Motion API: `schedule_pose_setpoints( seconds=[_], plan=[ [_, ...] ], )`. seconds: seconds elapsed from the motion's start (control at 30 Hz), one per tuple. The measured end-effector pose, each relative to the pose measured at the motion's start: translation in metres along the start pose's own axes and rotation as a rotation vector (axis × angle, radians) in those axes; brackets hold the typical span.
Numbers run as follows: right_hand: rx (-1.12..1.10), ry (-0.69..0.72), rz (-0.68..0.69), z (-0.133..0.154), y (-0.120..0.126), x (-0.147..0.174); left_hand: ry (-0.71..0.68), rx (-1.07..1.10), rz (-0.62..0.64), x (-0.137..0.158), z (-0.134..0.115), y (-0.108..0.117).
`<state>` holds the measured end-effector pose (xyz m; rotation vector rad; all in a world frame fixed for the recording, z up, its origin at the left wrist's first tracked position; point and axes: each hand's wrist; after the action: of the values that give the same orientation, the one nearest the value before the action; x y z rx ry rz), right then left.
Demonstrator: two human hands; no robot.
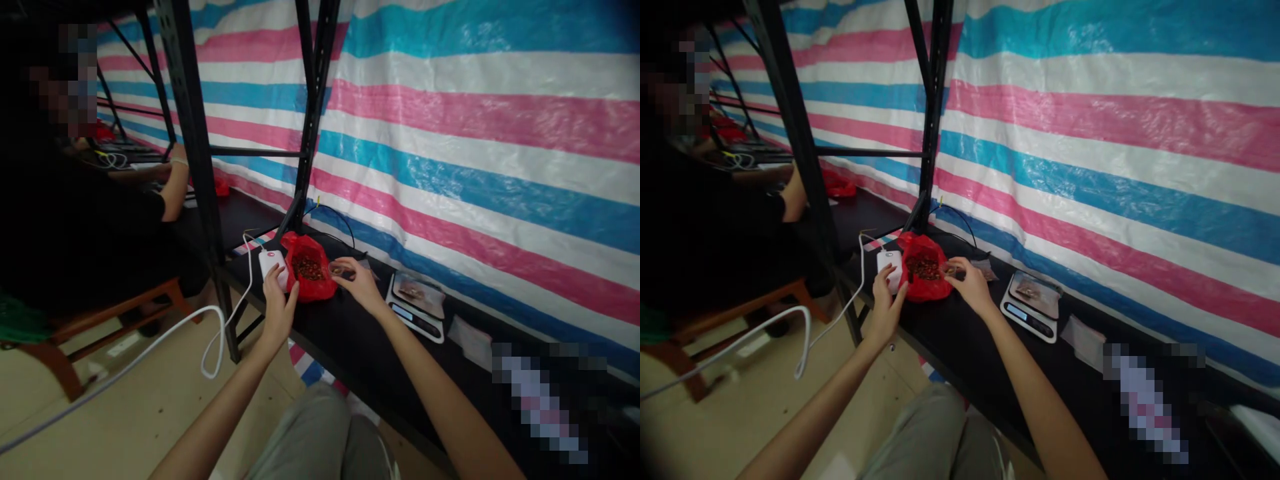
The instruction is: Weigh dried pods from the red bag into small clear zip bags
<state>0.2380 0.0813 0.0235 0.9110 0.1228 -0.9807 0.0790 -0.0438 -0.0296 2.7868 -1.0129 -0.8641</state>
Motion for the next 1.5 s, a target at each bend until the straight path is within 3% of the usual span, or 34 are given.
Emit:
schedule_pose_setpoints(
  seconds=[0.17, 0.3, 0.33, 0.4, 0.5, 0.6, 0.7, 0.8, 0.87, 1.0, 1.17, 1.33, 1.5],
  plan=[
    [-0.064, 0.006, 0.032, -0.001, -0.023, -0.010, -0.079, -0.060, -0.049, -0.039, 0.005, 0.005],
    [-0.082, -0.050, -0.023, -0.002, -0.013, -0.004, -0.178, -0.062, -0.179, -0.041, -0.015, 0.009],
    [-0.105, -0.062, -0.044, -0.005, -0.005, 0.000, -0.208, -0.047, -0.165, -0.037, -0.025, 0.005],
    [-0.147, -0.088, -0.108, -0.015, 0.018, 0.014, -0.281, -0.007, -0.010, -0.023, -0.044, -0.012],
    [-0.101, -0.169, -0.274, -0.042, 0.070, 0.048, -0.423, 0.072, 0.376, -0.004, -0.071, -0.061],
    [0.090, -0.272, -0.431, -0.073, 0.124, 0.089, -0.553, 0.155, 0.672, 0.002, -0.091, -0.132],
    [0.209, -0.312, -0.543, -0.096, 0.160, 0.125, -0.605, 0.136, 0.939, 0.000, -0.106, -0.206],
    [0.270, -0.346, -0.523, -0.109, 0.174, 0.144, -0.643, 0.049, 1.088, 0.001, -0.114, -0.260],
    [0.335, -0.384, -0.469, -0.113, 0.178, 0.149, -0.676, -0.005, 1.128, 0.003, -0.116, -0.277],
    [0.474, -0.432, -0.373, -0.110, 0.186, 0.145, -0.685, -0.025, 1.093, 0.003, -0.113, -0.280],
    [0.515, -0.428, -0.274, -0.096, 0.190, 0.133, -0.593, 0.148, 0.990, -0.002, -0.109, -0.268],
    [0.635, -0.425, -0.290, -0.078, 0.187, 0.120, -0.342, 0.402, 1.009, -0.008, -0.108, -0.261],
    [0.568, -0.351, -0.243, -0.064, 0.192, 0.095, -0.059, 0.708, 0.948, -0.016, -0.108, -0.257]
  ],
)
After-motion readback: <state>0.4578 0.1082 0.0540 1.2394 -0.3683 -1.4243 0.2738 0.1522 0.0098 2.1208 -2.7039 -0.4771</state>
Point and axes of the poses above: each hand's wrist, its own x-axis away from the middle knuckle, its own y-axis out of the back of the hand, z = x × y, and after that the axes turned 5 degrees about y, right-handed
